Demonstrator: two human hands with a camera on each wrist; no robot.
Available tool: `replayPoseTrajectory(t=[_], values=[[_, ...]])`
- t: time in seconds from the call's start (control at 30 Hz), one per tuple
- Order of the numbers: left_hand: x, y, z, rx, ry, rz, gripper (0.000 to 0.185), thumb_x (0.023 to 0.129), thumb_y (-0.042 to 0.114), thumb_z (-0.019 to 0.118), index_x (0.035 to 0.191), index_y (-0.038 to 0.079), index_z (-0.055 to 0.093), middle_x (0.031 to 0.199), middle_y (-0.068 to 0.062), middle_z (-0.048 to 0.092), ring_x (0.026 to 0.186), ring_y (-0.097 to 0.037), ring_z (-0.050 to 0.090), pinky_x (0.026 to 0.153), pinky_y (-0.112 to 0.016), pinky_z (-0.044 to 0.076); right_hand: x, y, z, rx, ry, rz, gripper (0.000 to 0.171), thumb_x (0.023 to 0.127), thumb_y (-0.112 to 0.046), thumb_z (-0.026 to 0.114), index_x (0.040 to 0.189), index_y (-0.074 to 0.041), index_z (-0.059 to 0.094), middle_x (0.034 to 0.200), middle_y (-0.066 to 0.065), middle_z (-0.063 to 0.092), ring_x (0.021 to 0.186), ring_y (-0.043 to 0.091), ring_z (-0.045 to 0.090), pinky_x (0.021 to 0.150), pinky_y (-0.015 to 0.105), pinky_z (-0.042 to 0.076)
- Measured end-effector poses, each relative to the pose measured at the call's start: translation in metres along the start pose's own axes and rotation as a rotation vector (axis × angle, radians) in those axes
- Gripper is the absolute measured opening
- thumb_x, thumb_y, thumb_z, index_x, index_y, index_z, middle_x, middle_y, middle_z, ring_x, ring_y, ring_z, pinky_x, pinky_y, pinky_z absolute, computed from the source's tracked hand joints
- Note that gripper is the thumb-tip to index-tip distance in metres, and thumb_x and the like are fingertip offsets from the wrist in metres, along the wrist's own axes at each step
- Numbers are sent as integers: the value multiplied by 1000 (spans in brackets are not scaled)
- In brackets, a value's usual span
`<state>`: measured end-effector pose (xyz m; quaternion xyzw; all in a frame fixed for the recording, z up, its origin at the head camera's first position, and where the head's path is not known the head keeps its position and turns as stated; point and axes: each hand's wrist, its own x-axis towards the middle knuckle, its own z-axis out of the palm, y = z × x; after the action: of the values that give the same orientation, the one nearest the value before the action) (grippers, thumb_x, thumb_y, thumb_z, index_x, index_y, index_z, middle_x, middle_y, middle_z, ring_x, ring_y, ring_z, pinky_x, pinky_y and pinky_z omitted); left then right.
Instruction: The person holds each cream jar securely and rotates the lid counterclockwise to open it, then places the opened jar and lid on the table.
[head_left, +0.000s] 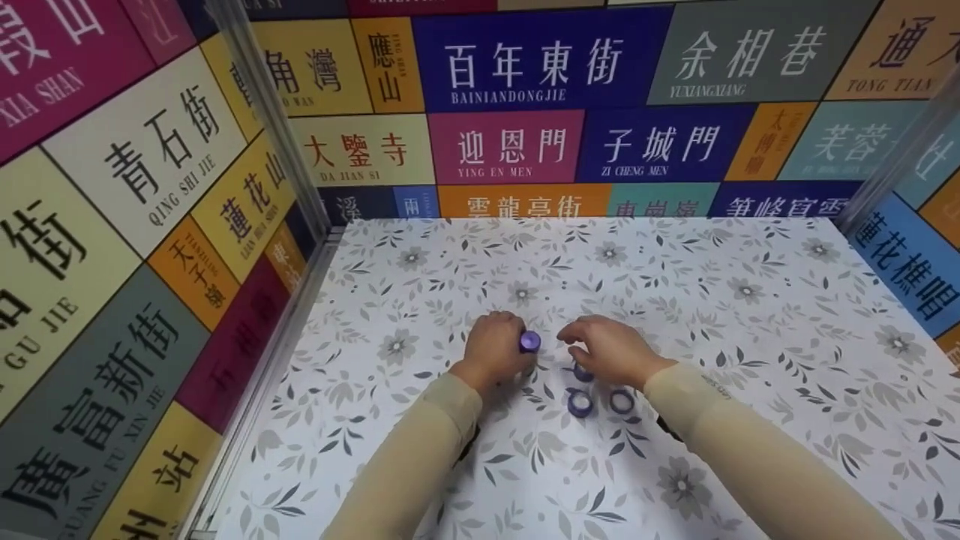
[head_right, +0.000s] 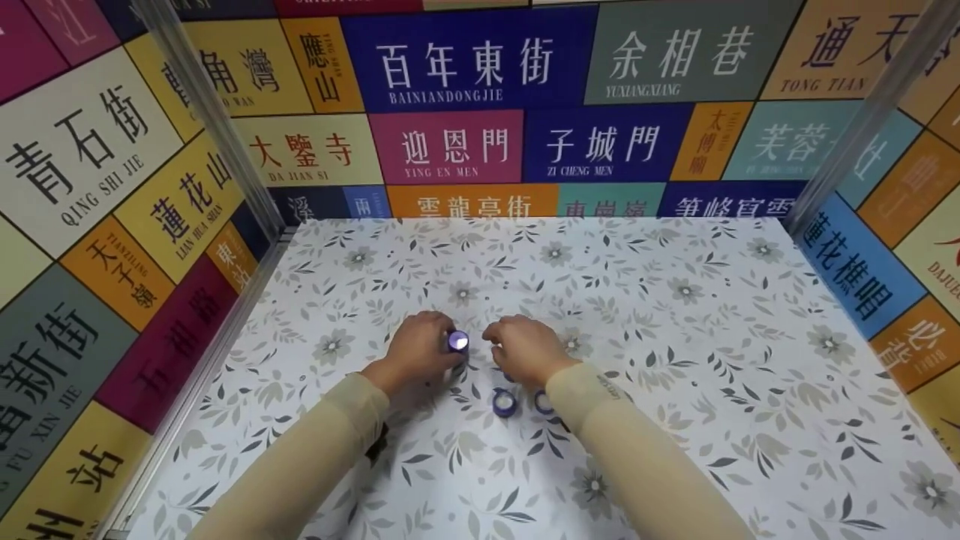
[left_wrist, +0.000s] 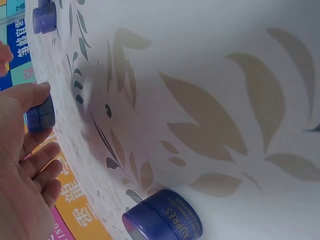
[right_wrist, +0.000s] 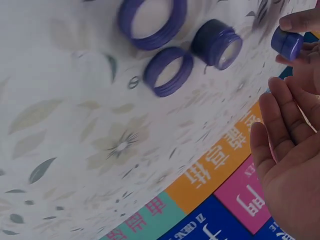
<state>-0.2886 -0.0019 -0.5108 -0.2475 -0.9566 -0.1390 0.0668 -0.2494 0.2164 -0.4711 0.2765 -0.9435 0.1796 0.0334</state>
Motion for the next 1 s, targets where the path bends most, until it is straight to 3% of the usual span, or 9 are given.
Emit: replayPoseTrajectory(t=[0.3,0.67,1.0], values=[[-4,5,-3,-10,86,84,28,77,37,76,87,12,71,81,-1,65,78,-24,62,78,-41,47,10,-11,11,25,6,-55,33,88,-7,67,120,-6,70,113,7,69,108,28,63,93,45,48],[-6,7,-6,-144,-16,-15,27,79,32,77,94,12,68,80,3,66,70,-18,61,68,-35,50,12,-11,15,21,11,-47,35,88,-11,68,123,-8,69,114,6,69,108,27,63,93,44,48],[-8,9,-6,-235,-8,-17,26,79,30,78,92,12,64,79,5,60,70,-15,56,67,-31,47,12,-12,15,70,-6,41,35,88,-13,68,123,-11,69,114,6,69,108,26,63,92,45,48]])
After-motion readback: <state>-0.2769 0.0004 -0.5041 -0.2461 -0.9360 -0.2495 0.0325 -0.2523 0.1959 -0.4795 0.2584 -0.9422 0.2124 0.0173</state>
